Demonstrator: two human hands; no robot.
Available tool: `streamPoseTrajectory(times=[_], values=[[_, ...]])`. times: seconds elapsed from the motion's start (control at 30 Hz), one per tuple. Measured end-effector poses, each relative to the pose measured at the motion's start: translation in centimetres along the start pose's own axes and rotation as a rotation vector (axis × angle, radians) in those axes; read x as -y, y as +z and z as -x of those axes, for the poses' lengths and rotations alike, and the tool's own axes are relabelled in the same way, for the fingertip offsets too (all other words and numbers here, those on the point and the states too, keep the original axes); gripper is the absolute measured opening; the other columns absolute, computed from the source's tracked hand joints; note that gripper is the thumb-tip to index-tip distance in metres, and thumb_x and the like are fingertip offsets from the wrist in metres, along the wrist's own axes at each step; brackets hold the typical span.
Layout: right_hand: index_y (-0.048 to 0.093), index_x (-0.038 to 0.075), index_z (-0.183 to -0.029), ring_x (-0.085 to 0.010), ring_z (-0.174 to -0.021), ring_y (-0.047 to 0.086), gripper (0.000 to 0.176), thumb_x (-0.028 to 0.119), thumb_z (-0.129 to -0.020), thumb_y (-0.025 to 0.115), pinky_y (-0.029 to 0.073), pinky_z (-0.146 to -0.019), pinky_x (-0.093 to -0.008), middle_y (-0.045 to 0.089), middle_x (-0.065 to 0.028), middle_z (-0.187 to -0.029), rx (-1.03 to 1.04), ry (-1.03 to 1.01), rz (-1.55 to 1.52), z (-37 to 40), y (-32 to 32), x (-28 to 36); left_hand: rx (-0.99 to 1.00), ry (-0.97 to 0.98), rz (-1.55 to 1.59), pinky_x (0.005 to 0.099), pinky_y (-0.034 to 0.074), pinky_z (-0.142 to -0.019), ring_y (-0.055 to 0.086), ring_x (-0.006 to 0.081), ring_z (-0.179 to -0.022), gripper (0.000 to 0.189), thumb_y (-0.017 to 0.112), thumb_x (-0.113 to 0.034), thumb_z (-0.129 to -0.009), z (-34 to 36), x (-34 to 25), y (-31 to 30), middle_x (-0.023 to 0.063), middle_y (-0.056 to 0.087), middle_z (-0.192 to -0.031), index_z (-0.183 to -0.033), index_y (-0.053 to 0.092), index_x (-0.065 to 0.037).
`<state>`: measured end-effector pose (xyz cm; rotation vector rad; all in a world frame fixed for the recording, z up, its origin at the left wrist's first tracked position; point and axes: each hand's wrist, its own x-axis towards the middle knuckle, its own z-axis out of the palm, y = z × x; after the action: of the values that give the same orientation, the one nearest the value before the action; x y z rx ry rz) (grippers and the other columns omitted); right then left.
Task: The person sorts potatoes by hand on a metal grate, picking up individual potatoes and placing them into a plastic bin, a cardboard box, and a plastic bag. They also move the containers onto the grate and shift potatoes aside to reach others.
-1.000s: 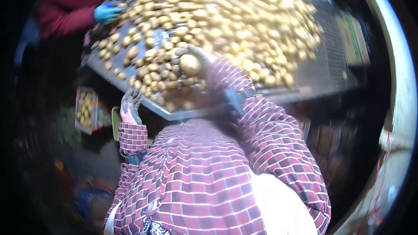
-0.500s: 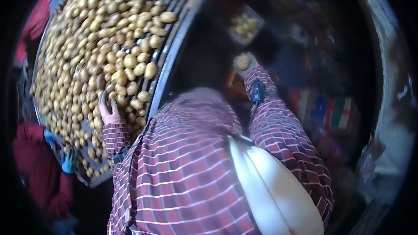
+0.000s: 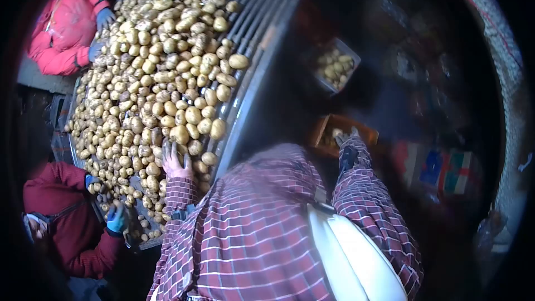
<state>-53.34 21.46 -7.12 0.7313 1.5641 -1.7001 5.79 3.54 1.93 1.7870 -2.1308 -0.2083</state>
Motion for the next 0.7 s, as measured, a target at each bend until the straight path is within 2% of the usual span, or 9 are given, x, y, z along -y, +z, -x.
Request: streamPoseTrajectory(times=[0.17,0.23,0.3,0.37,0.43,0.5,0.6,0.67,0.7], values=[[0.054,0.009,-0.127,-0.0274,-0.1,0.061,0.045,0.027,-0.087,0.063,0.049,-0.088,-0.0383,0.062,-0.0098,-0.114,0.531,-0.602,0.511,4.1,19.9,-1.5,-0.011,-0.072,0.02,0.0458,0.027,-0.112,0.035,0.0302,-0.136,0.048,0.059,-0.028,-0.085,-0.4,0.5,1.2,0.0128,0.042,-0.144,-0.127,0.054,-0.007],[0.057,0.007,-0.125,-0.0266,-0.098,0.062,0.042,0.023,-0.087,0.065,0.05,-0.088,-0.0355,0.064,-0.0096,-0.112,0.773,-0.877,0.712,8.7,26.7,-3.6,-0.02,-0.114,0.022,0.0455,0.028,-0.112,0.036,0.0293,-0.136,0.047,0.059,-0.029,-0.085,-0.6,-0.2,0.6,0.013,0.043,-0.143,-0.127,0.055,-0.007],[0.058,0.005,-0.123,-0.0283,-0.107,0.059,0.047,0.018,-0.08,0.074,0.047,-0.095,-0.0365,0.062,-0.0118,-0.118,0.909,-1.093,0.993,17.1,32.1,-6.1,-0.068,-0.134,0.001,0.0455,0.031,-0.109,0.042,0.0303,-0.131,0.043,0.058,-0.028,-0.086,-1.1,-0.2,0.9,0.0135,0.051,-0.137,-0.122,0.059,-0.006],[0.059,0.005,-0.122,-0.0289,-0.121,0.051,0.047,0.024,-0.081,0.072,0.039,-0.105,-0.0385,0.055,-0.0143,-0.13,1.135,-1.423,1.291,20.3,36.3,-8.3,-0.074,-0.103,0.0,0.0458,0.033,-0.107,0.043,0.0347,-0.128,0.053,0.067,-0.019,-0.079,-1.4,-0.7,0.3,0.0175,0.048,-0.137,-0.127,0.052,-0.004],[0.061,0.01,-0.122,-0.0288,-0.13,0.042,0.047,0.032,-0.081,0.066,0.03,-0.111,-0.0426,0.047,-0.0141,-0.139,1.304,-1.538,1.465,21.3,38.2,-11.8,-0.061,-0.156,-0.006,0.0457,0.033,-0.107,0.044,0.0327,-0.128,0.051,0.067,-0.022,-0.08,-1.9,-1.3,-0.2,0.016,0.049,-0.136,-0.126,0.054,-0.005],[0.062,0.012,-0.121,-0.0267,-0.131,0.04,0.048,0.041,-0.083,0.061,0.028,-0.112,-0.0413,0.045,-0.0124,-0.14,1.378,-1.863,1.978,24.2,38.7,-13.6,-0.043,-0.171,0.009,0.0445,0.032,-0.107,0.044,0.0311,-0.129,0.051,0.067,-0.023,-0.079,-2.2,-0.9,-0.1,0.0151,0.049,-0.137,-0.126,0.054,-0.006],[0.061,0.013,-0.122,-0.0246,-0.13,0.041,0.041,0.037,-0.088,0.056,0.03,-0.111,-0.0402,0.046,-0.0108,-0.139,1.614,-1.713,1.981,23.3,40.0,-13.1,0.003,-0.22,-0.006,0.0445,0.031,-0.108,0.044,0.0293,-0.129,0.053,0.067,-0.022,-0.078,-2.4,-0.7,-0.1,0.0126,0.049,-0.138,-0.127,0.054,-0.008],[0.062,0.01,-0.116,-0.0281,-0.124,0.047,0.043,0.034,-0.081,0.064,0.036,-0.107,-0.0406,0.051,-0.0136,-0.133,1.391,-1.383,2.222,27.0,43.7,-11.5,-0.019,-0.239,-0.005,0.0451,0.032,-0.107,0.044,0.0285,-0.129,0.051,0.067,-0.021,-0.077,-2.7,-0.8,0.1,0.0109,0.05,-0.136,-0.126,0.055,-0.009],[0.062,0.01,-0.115,-0.0295,-0.121,0.049,0.043,0.033,-0.079,0.066,0.038,-0.105,-0.0412,0.053,-0.0142,-0.13,1.308,-1.311,2.162,26.6,45.5,-11.6,-0.013,-0.259,-0.008,0.0451,0.032,-0.107,0.045,0.0285,-0.128,0.051,0.067,-0.021,-0.077,-2.5,-1.0,-0.1,0.0109,0.051,-0.135,-0.125,0.055,-0.009]])
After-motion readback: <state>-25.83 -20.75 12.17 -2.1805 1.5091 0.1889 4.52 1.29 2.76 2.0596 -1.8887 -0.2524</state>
